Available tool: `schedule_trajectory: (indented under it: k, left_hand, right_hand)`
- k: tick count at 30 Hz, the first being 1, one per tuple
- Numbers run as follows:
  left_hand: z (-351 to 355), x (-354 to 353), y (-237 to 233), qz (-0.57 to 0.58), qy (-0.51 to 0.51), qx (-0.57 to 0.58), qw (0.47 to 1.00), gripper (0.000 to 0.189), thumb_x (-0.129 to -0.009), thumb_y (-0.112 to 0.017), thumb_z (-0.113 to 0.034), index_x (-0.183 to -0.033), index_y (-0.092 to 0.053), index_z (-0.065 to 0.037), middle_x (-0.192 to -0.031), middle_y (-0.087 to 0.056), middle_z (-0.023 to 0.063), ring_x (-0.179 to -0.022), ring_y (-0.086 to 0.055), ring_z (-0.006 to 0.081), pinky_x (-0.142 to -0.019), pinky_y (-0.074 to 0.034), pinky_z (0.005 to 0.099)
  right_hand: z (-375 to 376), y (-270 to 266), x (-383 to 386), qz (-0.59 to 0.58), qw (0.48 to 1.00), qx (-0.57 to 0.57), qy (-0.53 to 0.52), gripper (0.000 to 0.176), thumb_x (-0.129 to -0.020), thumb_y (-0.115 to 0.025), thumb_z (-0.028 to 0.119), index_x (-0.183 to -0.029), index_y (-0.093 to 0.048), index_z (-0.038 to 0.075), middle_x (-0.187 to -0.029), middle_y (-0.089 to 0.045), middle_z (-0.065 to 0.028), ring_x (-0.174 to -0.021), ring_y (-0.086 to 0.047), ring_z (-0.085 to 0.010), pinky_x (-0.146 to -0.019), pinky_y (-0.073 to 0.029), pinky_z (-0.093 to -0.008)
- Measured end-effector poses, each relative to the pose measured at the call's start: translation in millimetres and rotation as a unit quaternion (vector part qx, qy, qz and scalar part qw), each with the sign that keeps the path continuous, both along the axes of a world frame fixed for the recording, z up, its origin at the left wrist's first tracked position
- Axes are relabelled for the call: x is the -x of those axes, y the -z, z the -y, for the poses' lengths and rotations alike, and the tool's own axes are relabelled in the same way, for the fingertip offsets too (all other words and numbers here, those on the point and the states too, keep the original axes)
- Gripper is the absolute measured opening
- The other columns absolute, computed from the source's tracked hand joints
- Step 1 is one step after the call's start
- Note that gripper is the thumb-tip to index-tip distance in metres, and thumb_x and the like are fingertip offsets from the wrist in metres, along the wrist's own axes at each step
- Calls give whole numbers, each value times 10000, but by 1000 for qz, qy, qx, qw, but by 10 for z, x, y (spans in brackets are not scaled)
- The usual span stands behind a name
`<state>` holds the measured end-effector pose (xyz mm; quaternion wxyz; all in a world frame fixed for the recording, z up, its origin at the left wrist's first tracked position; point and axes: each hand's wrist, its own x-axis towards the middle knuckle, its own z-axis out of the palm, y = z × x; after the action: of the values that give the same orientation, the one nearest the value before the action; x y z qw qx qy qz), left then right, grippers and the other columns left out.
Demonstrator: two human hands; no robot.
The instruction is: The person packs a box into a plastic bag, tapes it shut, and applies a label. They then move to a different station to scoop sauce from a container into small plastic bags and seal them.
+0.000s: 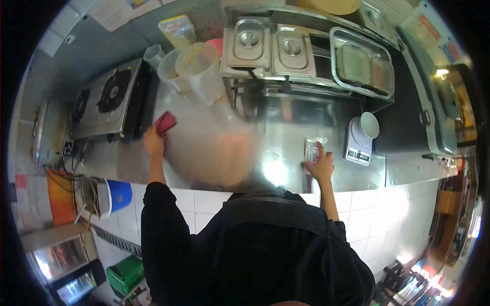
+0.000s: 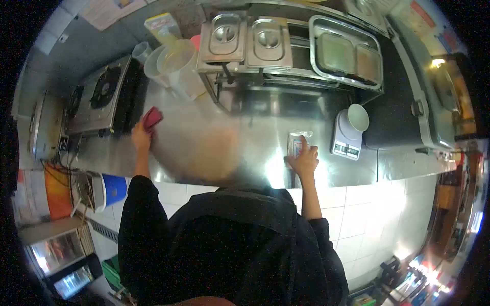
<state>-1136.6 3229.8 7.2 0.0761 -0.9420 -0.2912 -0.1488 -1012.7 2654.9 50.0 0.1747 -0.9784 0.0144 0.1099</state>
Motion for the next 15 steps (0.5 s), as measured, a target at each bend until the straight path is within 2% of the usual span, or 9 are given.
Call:
schedule_trajectory:
  k: [2, 4, 5, 7, 8, 10, 12, 13, 15]
  left_hand:
    - [-208, 71, -126, -45, -171, 89, 980, 740, -667, -749, -207, -1325, -413, -147, -1180, -549, 90, -1069, -511, 317, -873, -441, 423]
    - [-200, 53, -133, 72, -299, 56, 950, 674, -712, -678, -144, -1328, -404, -120, -1239, -491, 140, -1119, -468, 362, -937, -400, 441]
    - [-121, 32, -170, 81, -293, 57, 951, 674, -712, -678, -144, -1328, -404, -120, -1239, -491, 140, -1119, -468, 362, -937, -400, 441]
    - [202, -60, -324, 273, -153, -2, 950, 627, -736, -596, -76, -1326, -385, -58, -1254, -448, 196, -1167, -422, 381, -985, -354, 463]
    - [364, -144, -407, 284, -153, -4, 947, 627, -736, -596, -76, -1326, -385, -58, -1254, -448, 196, -1167, -422, 381, -985, -354, 463]
    - [755, -286, -583, 361, 7, 40, 932, 629, -726, -596, -48, -1313, -376, -1, -1269, -414, 234, -1195, -393, 381, -1023, -305, 460]
    - [1210, -512, -935, 401, 52, 78, 911, 597, -735, -597, -37, -1295, -395, -1, -1254, -439, 219, -1170, -418, 362, -996, -332, 441]
    - [1397, -633, -1102, 430, 100, 118, 890, 564, -744, -597, -27, -1278, -415, -1, -1240, -463, 205, -1145, -443, 344, -970, -359, 423]
    - [1583, -932, -1378, 487, 178, 139, 844, 496, -761, -616, -31, -1229, -456, -3, -1163, -529, 160, -1087, -480, 289, -885, -408, 371]
  right_hand:
    - [21, 6, 13, 0, 1000, 3, 8, 805, -577, -725, 305, -1307, -388, 249, -1125, -416, -171, -1029, -497, -353, -821, -418, -490]
    - [75, -24, -1, -1, 1000, 25, 19, 783, -593, -726, 313, -1300, -399, 238, -1128, -416, -167, -1042, -489, -352, -841, -403, -500]
    - [87, -47, -24, -10, 999, 46, 19, 761, -608, -726, 321, -1293, -410, 227, -1130, -416, -163, -1055, -482, -351, -862, -388, -509]
    - [181, -105, -65, 14, 997, 72, 40, 737, -626, -725, 329, -1288, -423, 219, -1175, -405, -170, -1097, -455, -349, -884, -366, -518]
    - [233, -140, -111, 29, 993, 100, 56, 713, -644, -725, 337, -1284, -437, 211, -1219, -394, -178, -1139, -429, -347, -907, -345, -527]
    - [340, -244, -187, 44, 986, 153, 51, 700, -649, -729, 328, -1280, -449, 208, -1265, -375, -185, -1175, -399, -343, -908, -335, -533]
    - [351, -485, -320, 74, 969, 233, 25, 689, -653, -744, 284, -1278, -465, 203, -1366, -321, -187, -1235, -343, -336, -905, -331, -534]
    - [320, -671, -396, 83, 969, 230, 23, 689, -653, -744, 284, -1278, -465, 203, -1366, -321, -187, -1235, -343, -336, -905, -331, -534]
    - [190, -1067, -579, 214, 974, 16, -79, 655, -671, -737, 226, -1269, -470, 198, -1332, -364, -167, -1227, -353, -336, -931, -321, -530]
